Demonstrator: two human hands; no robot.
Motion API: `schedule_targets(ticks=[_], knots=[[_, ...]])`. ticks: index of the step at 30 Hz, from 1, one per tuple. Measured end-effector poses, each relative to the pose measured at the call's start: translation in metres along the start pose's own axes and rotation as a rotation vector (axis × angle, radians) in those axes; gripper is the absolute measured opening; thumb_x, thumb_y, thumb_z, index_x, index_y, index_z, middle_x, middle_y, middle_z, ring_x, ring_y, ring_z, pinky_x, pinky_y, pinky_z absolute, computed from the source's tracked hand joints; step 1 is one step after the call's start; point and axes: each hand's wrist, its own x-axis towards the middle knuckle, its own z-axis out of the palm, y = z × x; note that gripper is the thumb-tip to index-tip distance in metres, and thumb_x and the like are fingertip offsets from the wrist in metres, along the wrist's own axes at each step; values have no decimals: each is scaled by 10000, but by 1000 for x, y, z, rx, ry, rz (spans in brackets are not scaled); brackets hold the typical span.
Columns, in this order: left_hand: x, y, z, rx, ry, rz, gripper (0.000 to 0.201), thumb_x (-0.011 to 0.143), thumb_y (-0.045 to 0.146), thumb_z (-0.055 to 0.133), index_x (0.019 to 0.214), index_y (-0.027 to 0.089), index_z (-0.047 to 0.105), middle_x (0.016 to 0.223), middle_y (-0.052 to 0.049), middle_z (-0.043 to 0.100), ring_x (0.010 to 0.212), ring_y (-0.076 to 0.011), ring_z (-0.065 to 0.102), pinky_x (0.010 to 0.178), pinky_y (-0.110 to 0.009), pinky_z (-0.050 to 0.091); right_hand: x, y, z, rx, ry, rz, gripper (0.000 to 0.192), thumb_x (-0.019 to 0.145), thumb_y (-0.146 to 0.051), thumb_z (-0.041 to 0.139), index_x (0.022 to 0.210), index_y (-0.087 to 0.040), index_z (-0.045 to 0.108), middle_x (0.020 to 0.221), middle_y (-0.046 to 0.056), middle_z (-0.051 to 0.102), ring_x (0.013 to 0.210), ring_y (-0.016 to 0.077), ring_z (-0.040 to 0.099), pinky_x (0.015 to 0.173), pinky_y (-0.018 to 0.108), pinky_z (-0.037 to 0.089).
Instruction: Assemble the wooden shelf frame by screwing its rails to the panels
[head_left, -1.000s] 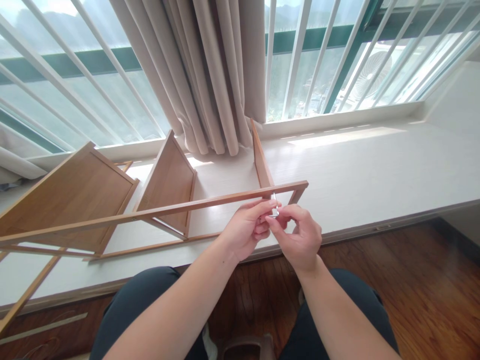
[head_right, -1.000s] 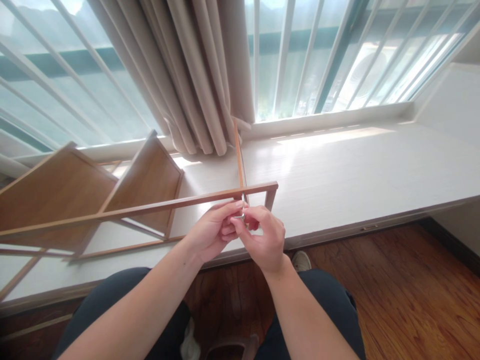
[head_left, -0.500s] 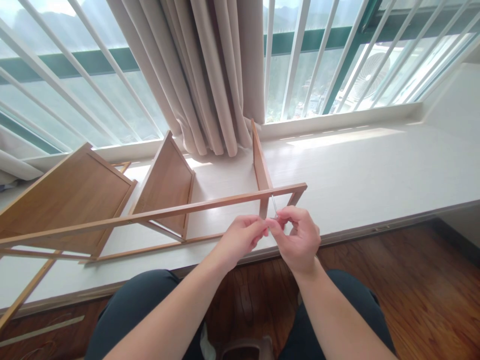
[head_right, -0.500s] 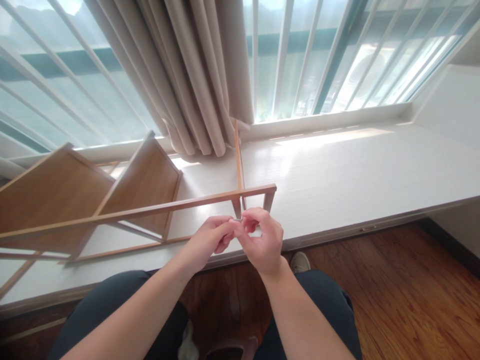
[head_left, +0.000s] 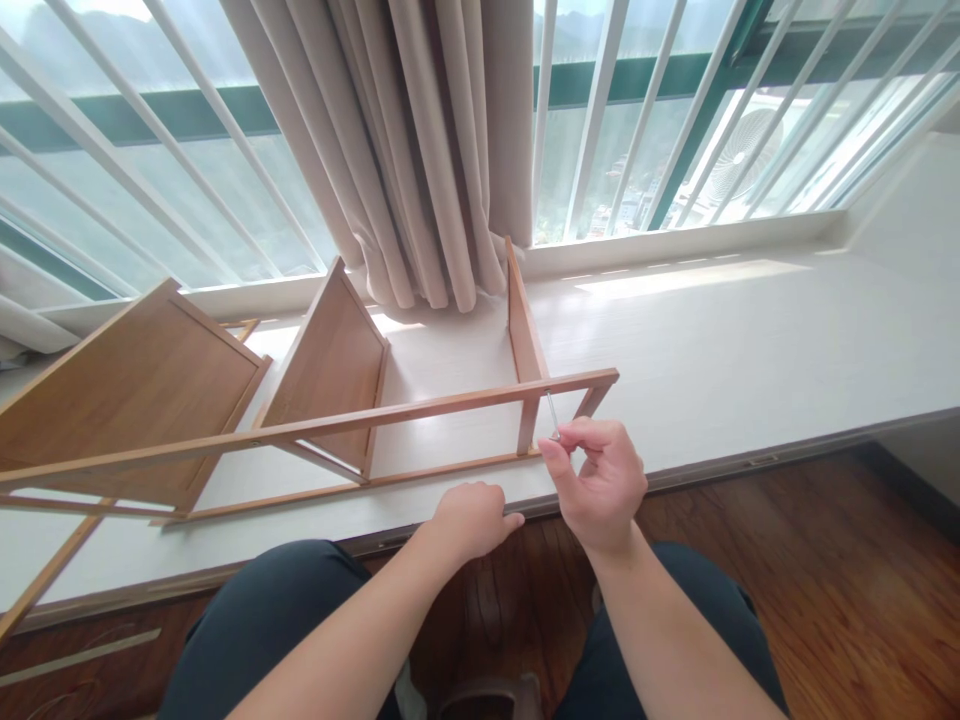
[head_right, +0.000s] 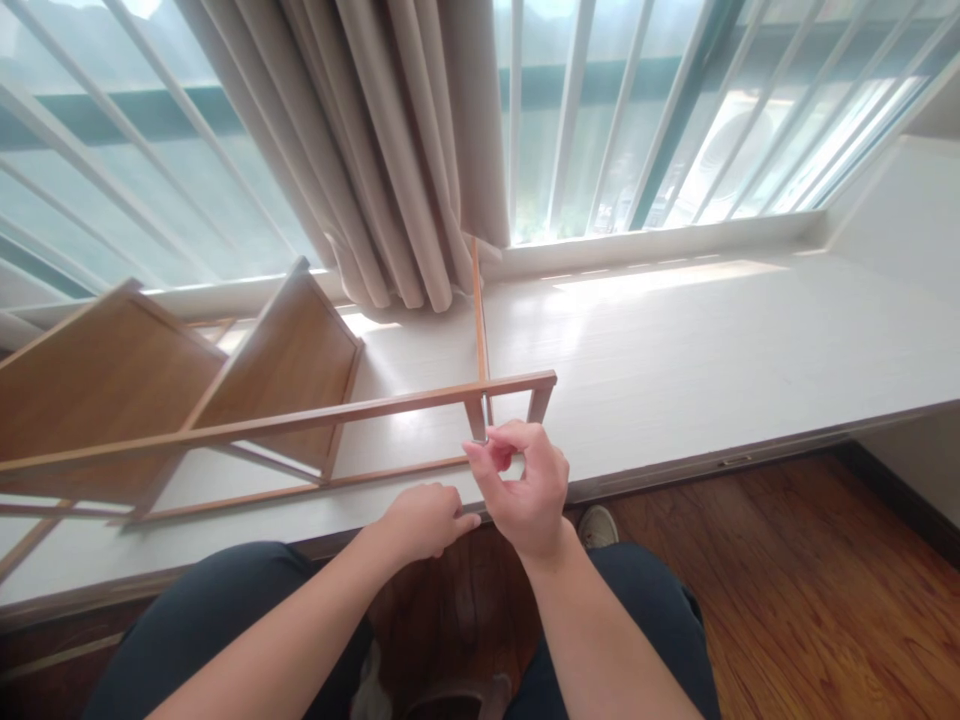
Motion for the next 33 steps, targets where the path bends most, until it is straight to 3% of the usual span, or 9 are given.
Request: schedule_targets(ticks=[3,5,16,33], knots=[[9,-1,-4,-145,-114,-53,504,934,524,440,658,171,671,625,-92,735,539,-183,668,678,-308,544,-1,0,0,-9,0,-6,193,867,-158,734,1011,-220,621,731,-35,601,679,119,624,632,260,549],[14,-2,-4,-220,-147,-66,529,932,527,439,604,171,652,584,-79,714,483,-165,638,662,-305,550,-1,0,0,-15,1,1,195,868,-169,736,1018,-218,622,734,-36,603,670,118,622,633,262,554],[28,-9,-4,-377,-200,-38,607,889,615,476,550,146,657,615,-142,709,450,-202,628,520,-348,517,-1,-1,-3,-39,-22,27,204,863,-200,751,1020,-218,623,735,-34,615,646,119,613,622,267,551],[32,-11,-2,-385,-203,-40,594,884,613,488,546,151,650,591,-129,692,458,-206,637,507,-344,505,-2,-1,-1,-7,2,71,91,910,-180,685,980,-209,636,715,-41,593,594,94,584,584,239,525]])
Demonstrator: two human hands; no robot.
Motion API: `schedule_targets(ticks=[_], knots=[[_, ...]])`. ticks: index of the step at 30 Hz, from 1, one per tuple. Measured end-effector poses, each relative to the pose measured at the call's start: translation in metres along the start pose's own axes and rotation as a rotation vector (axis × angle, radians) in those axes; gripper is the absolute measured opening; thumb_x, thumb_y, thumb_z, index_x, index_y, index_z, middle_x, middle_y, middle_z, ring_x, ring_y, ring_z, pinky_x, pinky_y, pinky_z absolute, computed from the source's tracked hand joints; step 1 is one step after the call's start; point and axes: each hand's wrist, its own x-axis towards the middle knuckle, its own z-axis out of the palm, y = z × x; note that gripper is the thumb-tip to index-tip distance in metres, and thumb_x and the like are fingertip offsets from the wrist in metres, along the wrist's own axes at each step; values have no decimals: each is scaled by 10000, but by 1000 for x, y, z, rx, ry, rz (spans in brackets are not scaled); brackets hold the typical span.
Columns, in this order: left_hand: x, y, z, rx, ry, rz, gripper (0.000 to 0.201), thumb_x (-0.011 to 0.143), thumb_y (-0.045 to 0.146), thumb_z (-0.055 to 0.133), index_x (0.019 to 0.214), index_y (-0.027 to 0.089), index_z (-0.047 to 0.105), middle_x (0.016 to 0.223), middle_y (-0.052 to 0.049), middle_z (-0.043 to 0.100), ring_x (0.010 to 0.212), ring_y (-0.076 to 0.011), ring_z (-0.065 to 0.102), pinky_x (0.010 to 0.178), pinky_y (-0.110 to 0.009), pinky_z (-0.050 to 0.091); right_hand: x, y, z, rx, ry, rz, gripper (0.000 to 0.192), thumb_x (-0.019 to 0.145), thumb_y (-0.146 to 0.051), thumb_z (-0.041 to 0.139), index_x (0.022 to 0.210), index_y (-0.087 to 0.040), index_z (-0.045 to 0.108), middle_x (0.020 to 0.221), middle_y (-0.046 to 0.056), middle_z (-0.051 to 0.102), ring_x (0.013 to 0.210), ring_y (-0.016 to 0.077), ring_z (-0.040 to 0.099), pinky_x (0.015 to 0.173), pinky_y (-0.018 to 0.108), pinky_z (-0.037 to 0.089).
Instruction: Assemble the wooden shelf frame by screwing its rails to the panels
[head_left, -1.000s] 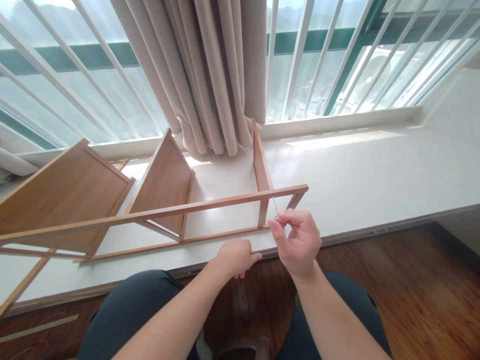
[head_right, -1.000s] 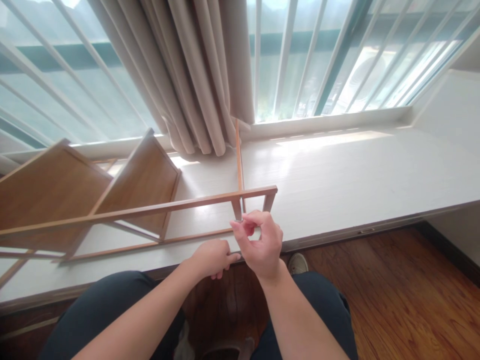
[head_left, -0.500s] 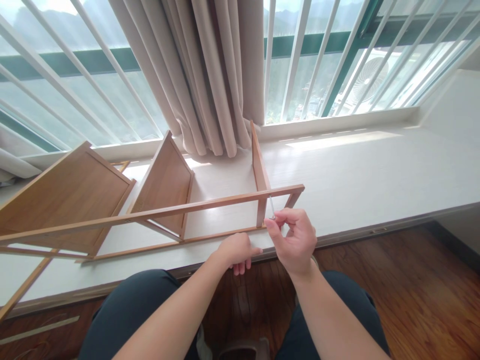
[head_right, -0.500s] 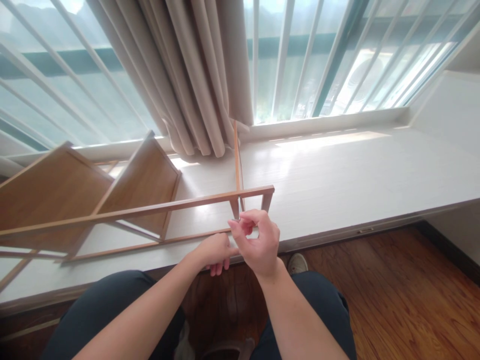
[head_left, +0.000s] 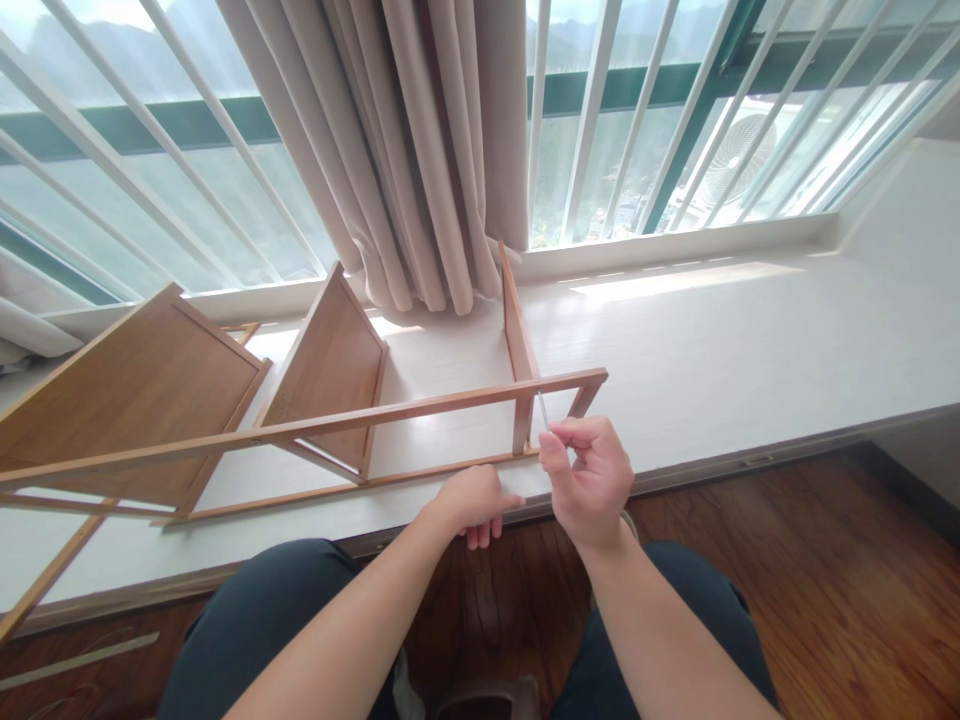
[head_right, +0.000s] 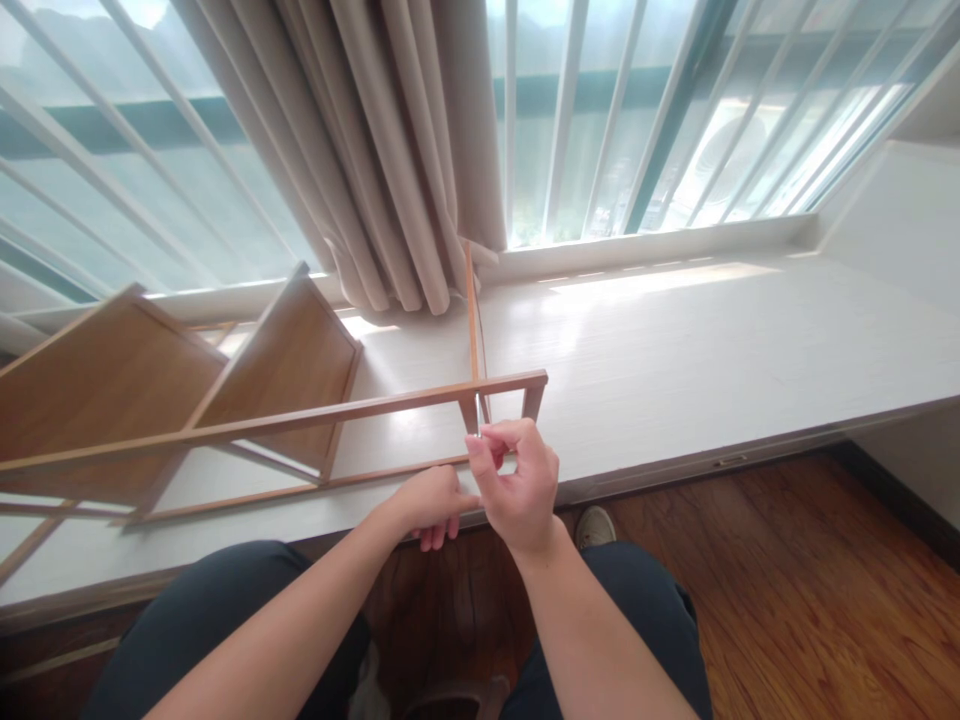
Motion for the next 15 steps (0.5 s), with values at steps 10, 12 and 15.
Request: schedule_targets(ticks=[10,12,15], knots=[[0,-1,0,-1,2,12,583,882,592,480,544,151,657,605,-136,703,457,-204,634,504,-342,510,0,0,0,-6,1,1,92,902,-205,695,980,-214,648,729,-25,612,644,118,602,609,256,534],[0,0,0,1,2,11,579,884,584,481,541,152,656,603,-136,702,459,-202,633,506,-340,509,0,0,0,0,-2,3,100,898,-196,699,982,-215,649,726,-28,612,643,115,599,611,251,531],[-1,0,0,2,1,4,584,889,588,480,542,152,654,599,-134,699,463,-205,635,509,-344,509,0,0,-1,12,-5,19,101,895,-188,703,975,-213,646,710,-35,605,629,109,591,610,248,525]])
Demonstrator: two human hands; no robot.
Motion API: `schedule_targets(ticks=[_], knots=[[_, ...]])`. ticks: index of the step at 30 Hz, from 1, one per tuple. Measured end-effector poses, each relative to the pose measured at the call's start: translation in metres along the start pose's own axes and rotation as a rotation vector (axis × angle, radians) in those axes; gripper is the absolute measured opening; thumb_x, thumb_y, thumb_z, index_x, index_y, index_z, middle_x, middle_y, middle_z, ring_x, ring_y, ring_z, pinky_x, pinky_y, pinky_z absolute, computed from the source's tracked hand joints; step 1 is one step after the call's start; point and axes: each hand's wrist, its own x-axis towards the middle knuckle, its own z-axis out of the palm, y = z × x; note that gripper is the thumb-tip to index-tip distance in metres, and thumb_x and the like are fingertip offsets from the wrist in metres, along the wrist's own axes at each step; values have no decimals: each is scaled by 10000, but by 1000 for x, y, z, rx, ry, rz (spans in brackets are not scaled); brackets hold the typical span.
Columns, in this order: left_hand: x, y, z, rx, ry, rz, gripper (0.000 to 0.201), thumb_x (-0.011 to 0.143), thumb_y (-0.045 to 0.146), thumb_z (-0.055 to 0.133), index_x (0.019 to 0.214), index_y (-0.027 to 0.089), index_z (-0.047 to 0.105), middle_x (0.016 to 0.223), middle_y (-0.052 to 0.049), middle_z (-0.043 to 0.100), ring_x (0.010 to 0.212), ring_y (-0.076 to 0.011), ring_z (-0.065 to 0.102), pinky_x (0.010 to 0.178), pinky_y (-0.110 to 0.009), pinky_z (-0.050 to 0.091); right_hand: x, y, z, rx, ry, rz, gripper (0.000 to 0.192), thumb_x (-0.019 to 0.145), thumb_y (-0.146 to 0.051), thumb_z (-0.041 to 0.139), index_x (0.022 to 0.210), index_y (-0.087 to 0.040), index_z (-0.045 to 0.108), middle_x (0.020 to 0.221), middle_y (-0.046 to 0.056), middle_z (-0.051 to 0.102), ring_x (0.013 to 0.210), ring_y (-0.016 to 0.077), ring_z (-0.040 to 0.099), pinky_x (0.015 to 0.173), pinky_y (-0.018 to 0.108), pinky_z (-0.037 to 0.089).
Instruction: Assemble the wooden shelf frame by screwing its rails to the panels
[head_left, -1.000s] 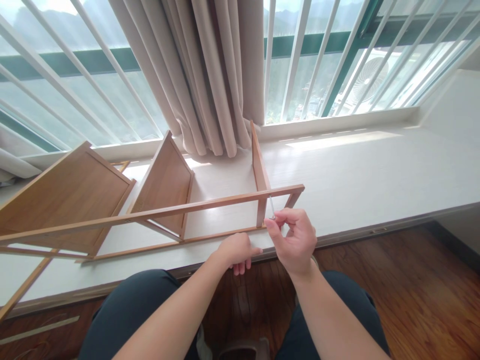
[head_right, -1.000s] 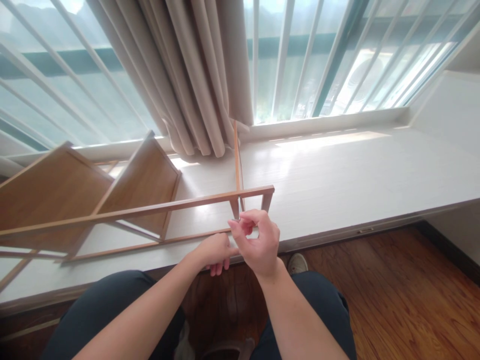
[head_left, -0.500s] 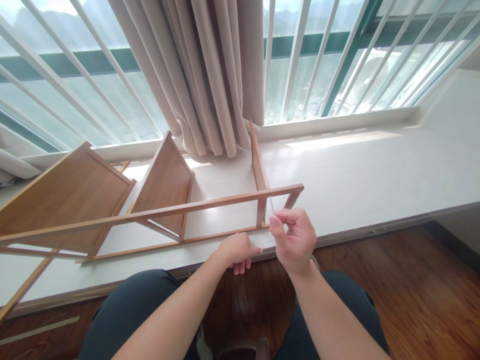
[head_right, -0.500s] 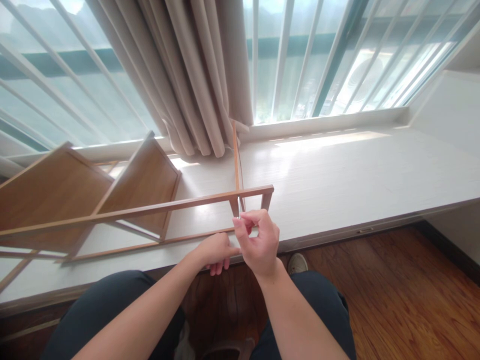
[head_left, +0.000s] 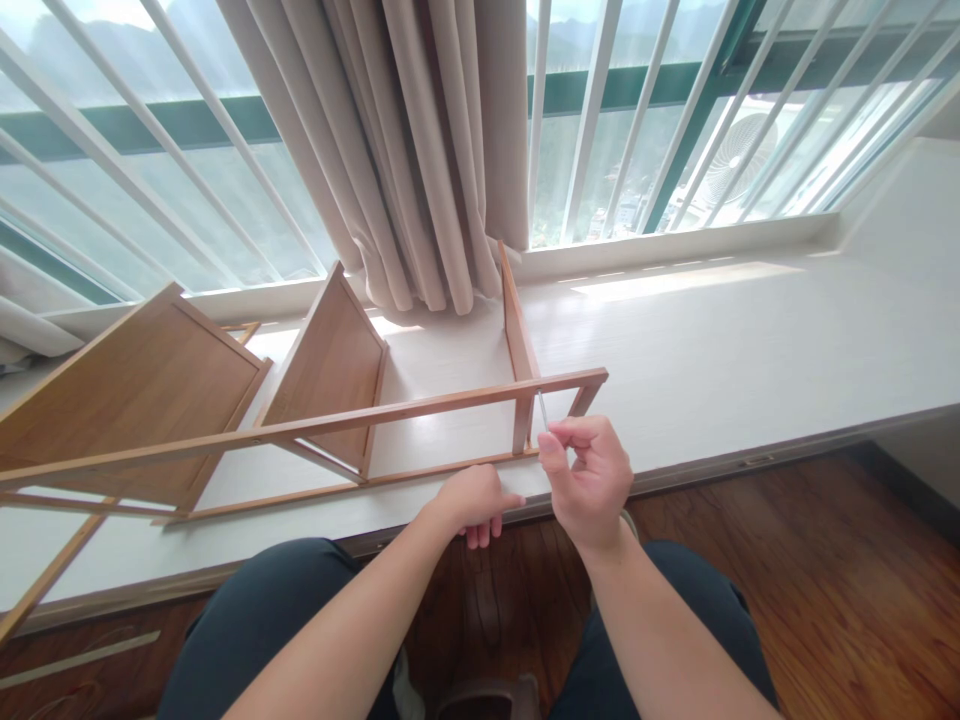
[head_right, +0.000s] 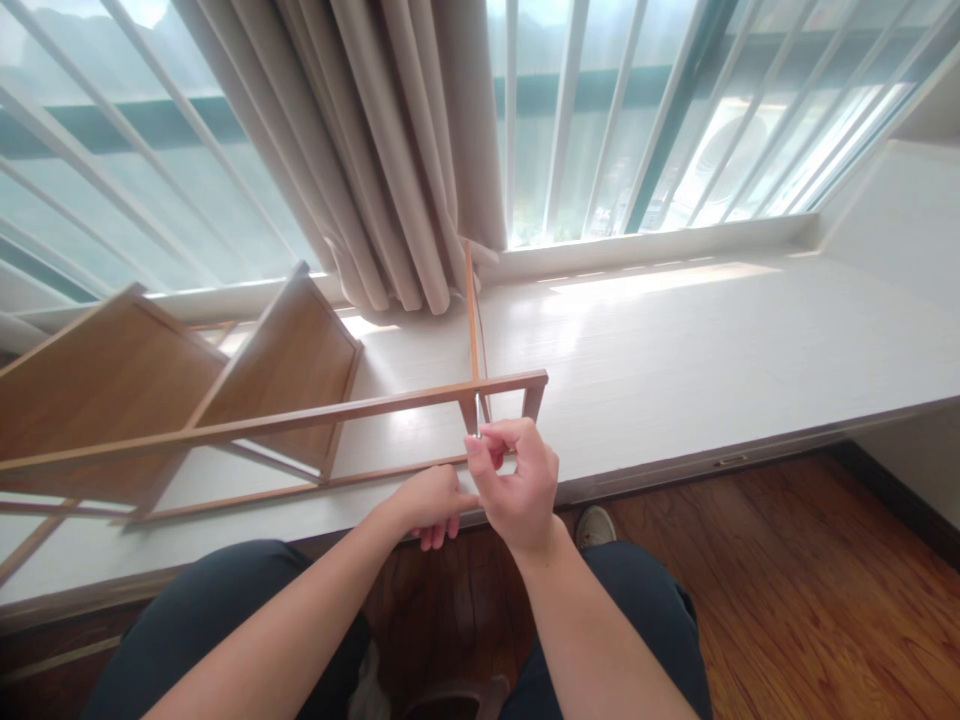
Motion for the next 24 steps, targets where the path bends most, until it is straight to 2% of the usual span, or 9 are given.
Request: schedule_targets(ticks=[9,19,24], knots=[[-3,2,-2,-19,2,-4,584,876,600,525,526,151,651,559,-122,676,455,-213,631,498,-342,493,-5,2,-2,71,-17,131,45,945,-225,628,979,-195,630,705,-21,613,625,116,600,605,265,510],[-4,2,-2,-6,-4,3,584,893,579,482,527,155,650,567,-122,682,462,-202,633,497,-332,500,-4,2,-3,84,-34,155,64,949,-246,629,995,-203,622,710,-26,602,625,114,588,617,269,502],[-2,1,-2,-13,-4,7,578,887,579,493,538,149,657,579,-131,690,461,-211,636,493,-338,497,-1,2,-2,94,-86,193,81,969,-291,598,975,-213,577,709,-35,568,625,114,545,620,274,468]])
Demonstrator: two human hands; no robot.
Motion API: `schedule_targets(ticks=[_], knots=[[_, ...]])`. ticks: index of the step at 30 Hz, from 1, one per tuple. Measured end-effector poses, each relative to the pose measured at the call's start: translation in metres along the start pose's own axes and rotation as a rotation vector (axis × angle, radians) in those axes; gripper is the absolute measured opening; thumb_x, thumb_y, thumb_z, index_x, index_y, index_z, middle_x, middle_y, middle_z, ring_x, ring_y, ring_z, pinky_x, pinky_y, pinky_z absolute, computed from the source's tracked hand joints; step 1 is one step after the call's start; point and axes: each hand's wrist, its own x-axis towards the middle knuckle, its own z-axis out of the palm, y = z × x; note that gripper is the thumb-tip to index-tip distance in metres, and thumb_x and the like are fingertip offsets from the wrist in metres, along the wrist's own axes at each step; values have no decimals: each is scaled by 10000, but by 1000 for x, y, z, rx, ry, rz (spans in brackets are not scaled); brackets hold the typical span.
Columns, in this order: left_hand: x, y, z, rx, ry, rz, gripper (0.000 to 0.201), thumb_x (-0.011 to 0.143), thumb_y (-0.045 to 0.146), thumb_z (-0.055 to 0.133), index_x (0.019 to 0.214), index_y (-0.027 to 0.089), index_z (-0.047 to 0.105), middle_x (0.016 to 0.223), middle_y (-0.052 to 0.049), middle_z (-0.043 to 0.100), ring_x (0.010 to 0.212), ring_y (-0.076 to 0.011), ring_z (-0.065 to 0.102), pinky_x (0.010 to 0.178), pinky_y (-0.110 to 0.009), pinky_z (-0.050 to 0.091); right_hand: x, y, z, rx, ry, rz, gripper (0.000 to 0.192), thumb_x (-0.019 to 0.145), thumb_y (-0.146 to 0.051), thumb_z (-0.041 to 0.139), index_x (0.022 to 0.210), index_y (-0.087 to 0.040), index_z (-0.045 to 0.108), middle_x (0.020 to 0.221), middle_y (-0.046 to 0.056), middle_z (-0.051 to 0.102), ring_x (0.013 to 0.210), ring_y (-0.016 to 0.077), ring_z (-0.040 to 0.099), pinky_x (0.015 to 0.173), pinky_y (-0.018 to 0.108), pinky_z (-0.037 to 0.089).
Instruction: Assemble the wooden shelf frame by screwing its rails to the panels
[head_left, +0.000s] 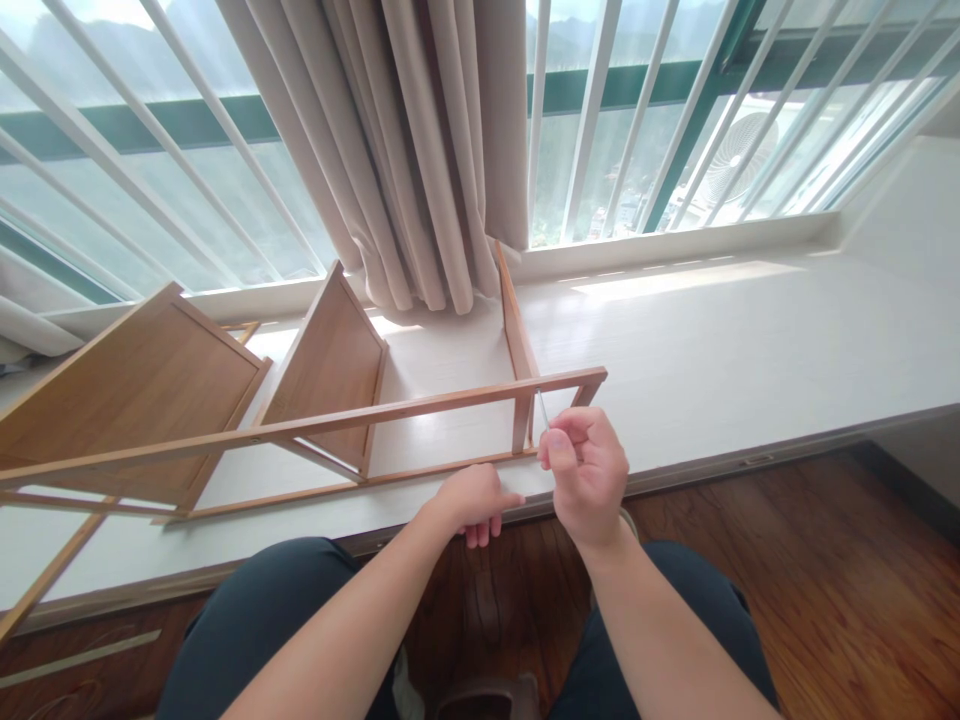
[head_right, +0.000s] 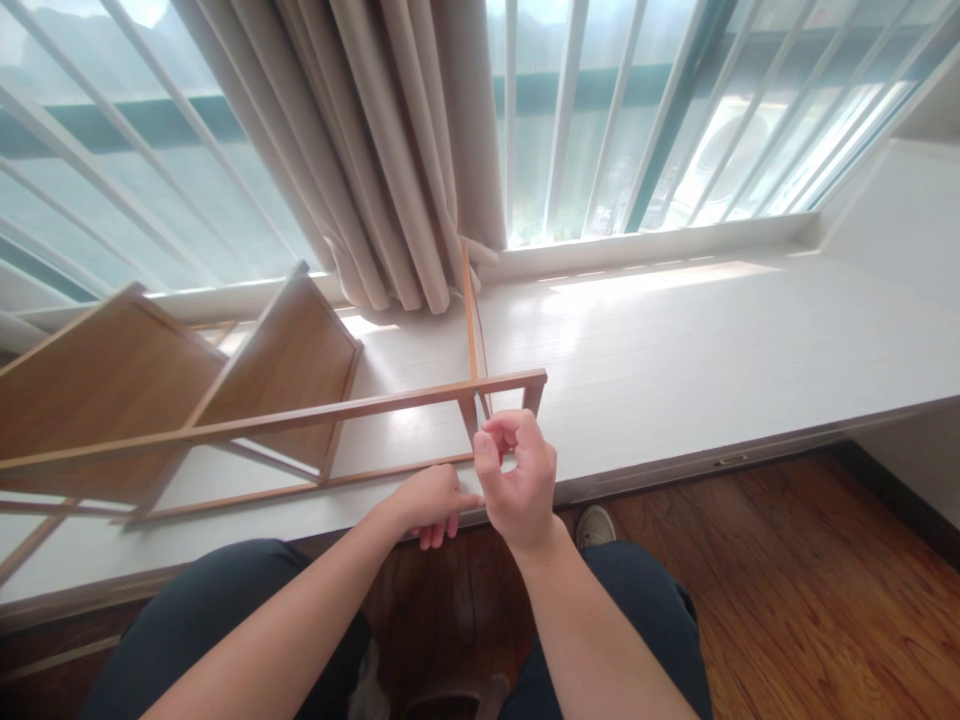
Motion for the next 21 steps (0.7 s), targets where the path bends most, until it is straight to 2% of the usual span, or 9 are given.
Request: schedule_targets(ticks=[12,21], knots=[[-2,4,0,14,1,-10,552,882,539,489,523,151,648,555,-113,676,448,-195,631,472,-315,492,1,-4,-2,-5,-45,1,151,997,-300,552,878,-210,573,665,-37,532,610,111,508,607,271,423],[4,-2,2,5,3,-2,553,871,560,478,529,157,640,558,-114,682,442,-197,637,425,-290,450,1,-7,0,39,-51,7,205,1035,-294,487,870,-213,577,637,-46,550,579,95,521,581,250,418]])
